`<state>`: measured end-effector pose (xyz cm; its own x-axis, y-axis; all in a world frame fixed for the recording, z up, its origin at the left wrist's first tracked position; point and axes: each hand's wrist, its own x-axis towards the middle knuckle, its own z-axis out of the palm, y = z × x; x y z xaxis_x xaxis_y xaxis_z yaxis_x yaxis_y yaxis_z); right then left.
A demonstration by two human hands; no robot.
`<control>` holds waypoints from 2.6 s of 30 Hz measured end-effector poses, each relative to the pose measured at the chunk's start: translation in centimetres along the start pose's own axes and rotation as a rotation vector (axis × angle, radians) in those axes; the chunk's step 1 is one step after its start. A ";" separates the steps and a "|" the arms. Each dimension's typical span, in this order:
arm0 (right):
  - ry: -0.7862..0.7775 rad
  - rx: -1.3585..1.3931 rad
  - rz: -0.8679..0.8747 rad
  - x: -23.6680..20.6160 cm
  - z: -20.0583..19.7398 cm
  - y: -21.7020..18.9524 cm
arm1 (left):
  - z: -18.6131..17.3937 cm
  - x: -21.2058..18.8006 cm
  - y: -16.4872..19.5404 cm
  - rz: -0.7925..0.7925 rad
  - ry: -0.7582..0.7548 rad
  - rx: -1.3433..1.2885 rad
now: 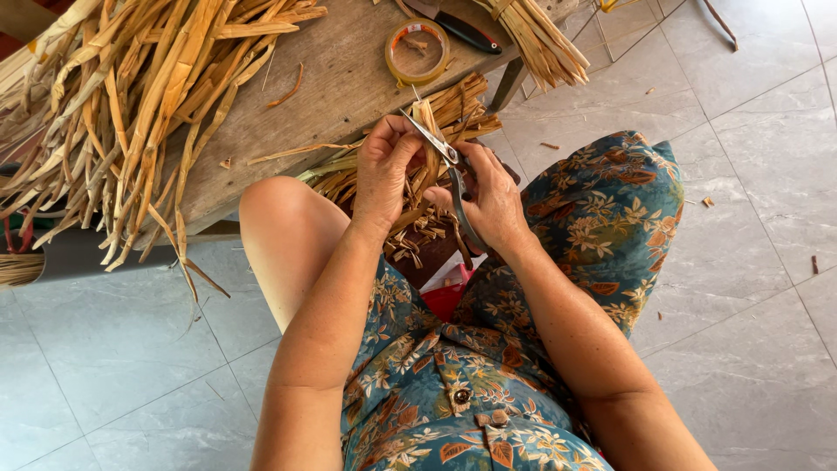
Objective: The person sits cross-legged on the floor and uses shears to cut long dried plant strips into short pieces. The cut pieces fall onto a small wooden board on the lap, while the uncut strips are gathered from a pile on a nearby table.
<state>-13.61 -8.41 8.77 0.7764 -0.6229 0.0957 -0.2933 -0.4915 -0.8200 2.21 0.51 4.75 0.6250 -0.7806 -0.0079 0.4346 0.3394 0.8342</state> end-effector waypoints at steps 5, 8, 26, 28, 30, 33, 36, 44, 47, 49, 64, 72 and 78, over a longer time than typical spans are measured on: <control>0.092 0.076 0.019 -0.3 0.8 0.6 | 0.4 0.1 0.1 -0.027 0.019 0.008; 0.113 0.037 0.054 -0.2 1.3 1.0 | 0.6 0.1 0.2 -0.028 0.016 -0.001; 0.093 0.237 0.151 -0.3 1.0 0.5 | 0.4 0.3 -0.1 -0.065 0.005 0.112; 0.086 0.362 0.238 -0.3 1.2 0.7 | 0.4 0.3 -0.1 -0.057 0.006 0.176; 0.083 0.519 0.192 -0.1 1.3 1.1 | 0.7 0.2 -0.1 -0.046 0.006 0.177; 0.052 0.754 0.038 0.4 1.7 1.8 | 1.2 0.1 0.3 -0.055 -0.039 0.138; 0.060 0.793 0.119 0.8 1.6 2.7 | 1.8 -0.6 0.5 -0.022 -0.116 0.146; 0.523 1.099 -0.075 1.9 -6.6 7.1 | 2.9 -3.0 -1.6 -0.398 -0.392 0.309; 0.528 1.306 -0.208 1.1 -9.0 8.2 | 3.0 -3.3 -2.9 -0.622 -0.214 0.036; 0.572 1.358 -0.215 0.7 -10.0 8.4 | 1.9 -2.3 -2.6 -0.518 0.007 -0.222; 0.159 0.399 0.200 2.7 -4.4 5.9 | -2.8 -0.9 5.4 0.269 0.220 0.571; -0.078 -0.234 0.224 2.0 -1.4 1.9 | -3.7 -0.9 5.8 0.206 0.235 0.904; -0.142 0.230 0.137 1.8 -2.2 2.2 | -2.1 -1.4 5.8 0.033 0.116 1.110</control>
<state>-14.10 -11.95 8.43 0.8130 -0.5750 -0.0914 -0.2794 -0.2476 -0.9277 5.22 4.73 8.42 0.7075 -0.7065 0.0199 -0.3671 -0.3433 0.8645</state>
